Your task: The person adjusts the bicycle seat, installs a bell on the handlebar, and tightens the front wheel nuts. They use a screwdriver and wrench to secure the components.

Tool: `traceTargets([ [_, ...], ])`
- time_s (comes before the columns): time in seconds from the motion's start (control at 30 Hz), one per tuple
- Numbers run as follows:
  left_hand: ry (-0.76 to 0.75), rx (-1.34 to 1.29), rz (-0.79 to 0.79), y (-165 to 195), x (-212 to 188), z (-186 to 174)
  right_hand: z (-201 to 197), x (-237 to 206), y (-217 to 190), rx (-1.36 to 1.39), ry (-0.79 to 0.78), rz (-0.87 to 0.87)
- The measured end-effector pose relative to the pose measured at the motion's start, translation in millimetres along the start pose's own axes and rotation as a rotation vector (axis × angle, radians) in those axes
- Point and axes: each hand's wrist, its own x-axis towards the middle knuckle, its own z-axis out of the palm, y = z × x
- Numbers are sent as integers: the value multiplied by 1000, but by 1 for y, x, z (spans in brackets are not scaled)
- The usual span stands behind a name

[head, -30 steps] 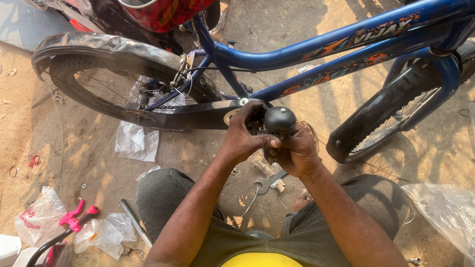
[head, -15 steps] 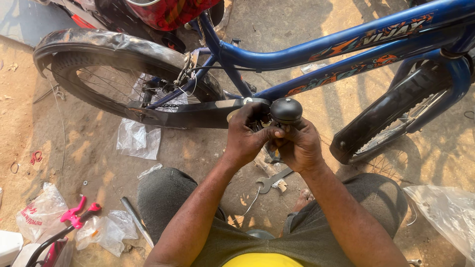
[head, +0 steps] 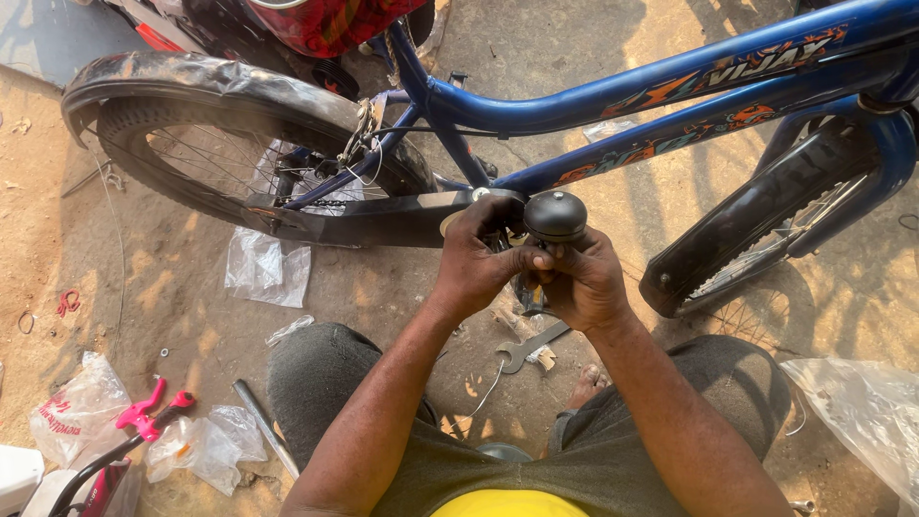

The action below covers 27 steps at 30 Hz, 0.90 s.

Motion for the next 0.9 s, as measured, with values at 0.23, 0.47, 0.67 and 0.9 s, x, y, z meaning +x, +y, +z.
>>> traceTargets([
  [0.23,-64,-37,-72,-4,4,-3,-1,-3,3,-59,-9,-66],
  [0.47,-92,-101,-144,-14,7,-3,-1,-1,2,-47,10,-41],
  [0.67,-27,-133,-95,-9,5,2,2,-2,2,-56,57,-76],
  [0.9,-9,74,-35,-6,5,1,5,6,1,-419,217,-248],
])
